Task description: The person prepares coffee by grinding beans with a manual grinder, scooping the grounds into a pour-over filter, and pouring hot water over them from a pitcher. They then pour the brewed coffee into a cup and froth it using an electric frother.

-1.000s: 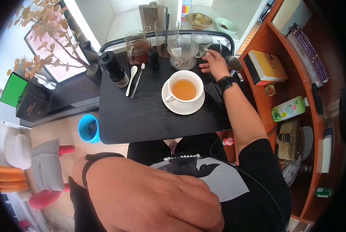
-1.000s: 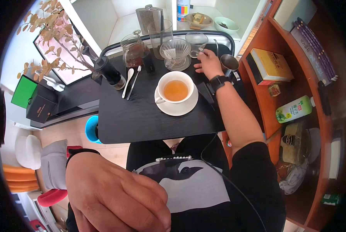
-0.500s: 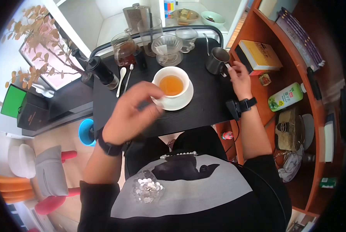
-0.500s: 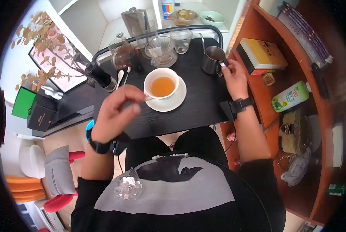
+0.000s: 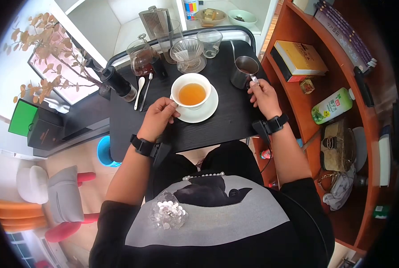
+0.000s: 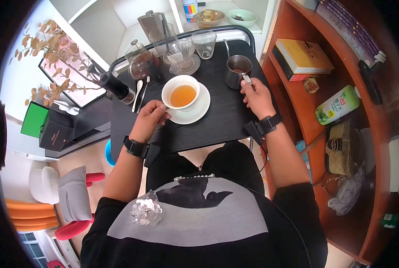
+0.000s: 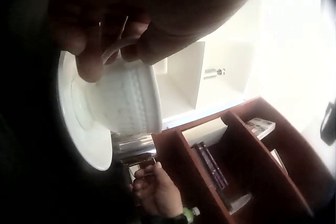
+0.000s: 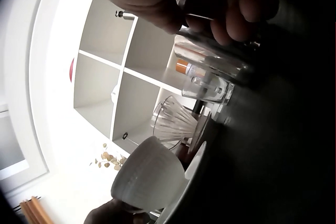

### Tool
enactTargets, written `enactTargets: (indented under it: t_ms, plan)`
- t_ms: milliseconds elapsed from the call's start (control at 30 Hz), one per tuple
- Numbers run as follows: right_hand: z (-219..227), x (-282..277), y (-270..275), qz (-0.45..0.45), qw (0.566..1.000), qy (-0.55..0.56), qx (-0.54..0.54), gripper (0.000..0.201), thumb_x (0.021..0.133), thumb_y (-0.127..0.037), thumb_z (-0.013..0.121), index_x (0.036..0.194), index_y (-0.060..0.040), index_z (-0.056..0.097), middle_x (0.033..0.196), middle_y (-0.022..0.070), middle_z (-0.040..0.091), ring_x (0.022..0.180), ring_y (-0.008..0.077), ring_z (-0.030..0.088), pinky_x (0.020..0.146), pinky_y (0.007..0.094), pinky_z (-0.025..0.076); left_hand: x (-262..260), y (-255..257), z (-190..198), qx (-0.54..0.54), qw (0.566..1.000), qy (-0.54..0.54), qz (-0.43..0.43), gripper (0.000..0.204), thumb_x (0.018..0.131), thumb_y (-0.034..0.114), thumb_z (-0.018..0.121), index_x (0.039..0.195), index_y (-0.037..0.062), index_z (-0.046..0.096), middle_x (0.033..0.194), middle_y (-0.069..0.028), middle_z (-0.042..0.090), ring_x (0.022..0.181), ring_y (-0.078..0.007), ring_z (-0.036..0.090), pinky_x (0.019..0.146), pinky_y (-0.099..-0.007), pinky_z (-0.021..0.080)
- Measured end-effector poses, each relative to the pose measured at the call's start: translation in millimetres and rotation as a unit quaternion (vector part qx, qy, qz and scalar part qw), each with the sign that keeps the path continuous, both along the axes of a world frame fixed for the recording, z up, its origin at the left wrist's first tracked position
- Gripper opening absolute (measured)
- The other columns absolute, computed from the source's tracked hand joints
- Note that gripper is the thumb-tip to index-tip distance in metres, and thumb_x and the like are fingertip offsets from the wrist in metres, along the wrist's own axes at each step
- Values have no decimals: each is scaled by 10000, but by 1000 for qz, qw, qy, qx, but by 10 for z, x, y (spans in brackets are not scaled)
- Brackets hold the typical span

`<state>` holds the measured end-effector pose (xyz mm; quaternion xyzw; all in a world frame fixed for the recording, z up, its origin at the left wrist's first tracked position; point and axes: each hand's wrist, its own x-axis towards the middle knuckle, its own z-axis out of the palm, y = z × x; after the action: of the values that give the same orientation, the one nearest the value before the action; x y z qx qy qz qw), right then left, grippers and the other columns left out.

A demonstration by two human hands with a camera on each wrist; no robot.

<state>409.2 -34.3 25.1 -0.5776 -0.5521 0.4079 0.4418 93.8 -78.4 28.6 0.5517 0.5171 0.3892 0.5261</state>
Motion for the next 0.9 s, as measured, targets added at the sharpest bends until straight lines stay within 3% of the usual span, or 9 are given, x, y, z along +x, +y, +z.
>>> enactTargets:
  t_ms: [67,233,333,433,667,900]
  plan:
    - [-25,32,-34,14,1000,11,6,261,876,-290,522,888,-32,555,760,22,573,567,76,528,452,211,408,20,6,-24,-18,994,-109,18,140,911,174,488,887,46,538,744,-29,600,645,-74,515,618,-197,421]
    - [-122,198,-179,-2,998,52,43,295,879,-294,522,997,-24,546,841,46,586,623,90,551,462,204,422,30,44,-84,13,991,-137,0,152,924,209,469,884,73,525,790,-38,603,728,-102,571,665,-220,438]
    - [-229,413,-292,-4,970,238,-46,265,909,-259,483,1021,-26,540,889,69,590,634,112,557,507,214,438,14,71,-15,28,990,-141,-14,149,922,204,471,880,70,523,805,-37,598,740,-106,575,670,-222,438]
    - [-254,540,-383,27,947,319,-33,235,922,-233,462,995,-26,542,878,73,595,636,111,555,538,219,442,40,139,154,41,989,-137,-22,135,917,184,472,874,65,520,816,-35,589,736,-107,568,671,-226,436]
    - [-299,518,-384,44,955,293,-12,208,928,-203,451,973,-24,546,848,71,600,646,109,557,556,224,446,282,430,609,37,990,-133,-22,119,901,165,475,884,59,525,841,-30,583,735,-113,557,673,-236,433]
    - [-318,535,-402,52,952,303,9,196,929,-189,446,965,-24,547,859,70,603,649,114,556,572,233,450,609,704,819,44,995,-91,-27,142,874,194,522,888,53,538,835,-30,578,735,-110,549,672,-231,437]
